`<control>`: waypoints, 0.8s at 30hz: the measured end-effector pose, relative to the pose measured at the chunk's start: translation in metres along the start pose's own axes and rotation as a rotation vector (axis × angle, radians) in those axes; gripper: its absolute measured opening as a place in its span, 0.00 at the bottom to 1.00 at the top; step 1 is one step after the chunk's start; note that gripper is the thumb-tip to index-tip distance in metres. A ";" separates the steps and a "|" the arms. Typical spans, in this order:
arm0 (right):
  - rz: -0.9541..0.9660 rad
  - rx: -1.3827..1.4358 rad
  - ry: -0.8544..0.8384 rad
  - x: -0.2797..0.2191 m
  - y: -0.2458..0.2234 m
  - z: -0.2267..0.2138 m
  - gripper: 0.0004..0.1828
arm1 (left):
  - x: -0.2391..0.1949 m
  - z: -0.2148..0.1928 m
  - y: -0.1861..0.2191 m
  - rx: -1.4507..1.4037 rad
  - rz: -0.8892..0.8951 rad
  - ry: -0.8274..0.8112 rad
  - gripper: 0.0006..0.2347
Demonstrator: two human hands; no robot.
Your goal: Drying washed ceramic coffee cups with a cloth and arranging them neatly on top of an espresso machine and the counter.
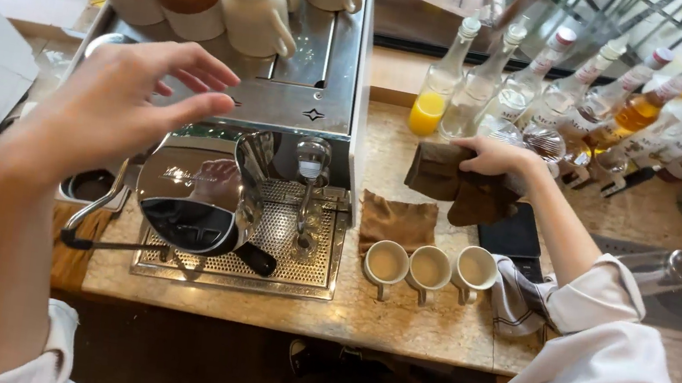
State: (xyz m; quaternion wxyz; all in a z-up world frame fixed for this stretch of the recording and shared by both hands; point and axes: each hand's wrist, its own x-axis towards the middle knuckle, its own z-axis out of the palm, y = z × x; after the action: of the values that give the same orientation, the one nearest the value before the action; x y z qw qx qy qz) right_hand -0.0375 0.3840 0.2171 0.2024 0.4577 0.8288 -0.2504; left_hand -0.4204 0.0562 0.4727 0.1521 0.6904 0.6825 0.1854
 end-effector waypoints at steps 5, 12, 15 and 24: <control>-0.088 0.068 -0.070 0.079 0.029 0.043 0.29 | -0.034 -0.022 -0.018 0.011 -0.321 0.109 0.11; 0.156 -0.268 0.273 0.043 -0.036 0.019 0.28 | -0.047 -0.023 -0.072 0.076 -0.460 0.176 0.11; 0.173 -0.214 0.375 -0.030 -0.096 -0.031 0.09 | -0.040 -0.025 -0.087 0.041 -0.489 0.173 0.11; -0.506 0.043 0.615 -0.107 -0.266 -0.113 0.28 | 0.015 -0.036 -0.152 -0.050 -0.168 0.235 0.12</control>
State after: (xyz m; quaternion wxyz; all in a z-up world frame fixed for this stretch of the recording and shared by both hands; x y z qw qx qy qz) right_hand -0.2250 0.2605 0.4283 -0.1328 0.2966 0.9319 -0.1608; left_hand -0.5720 0.0734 0.4351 0.1034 0.6002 0.7463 0.2684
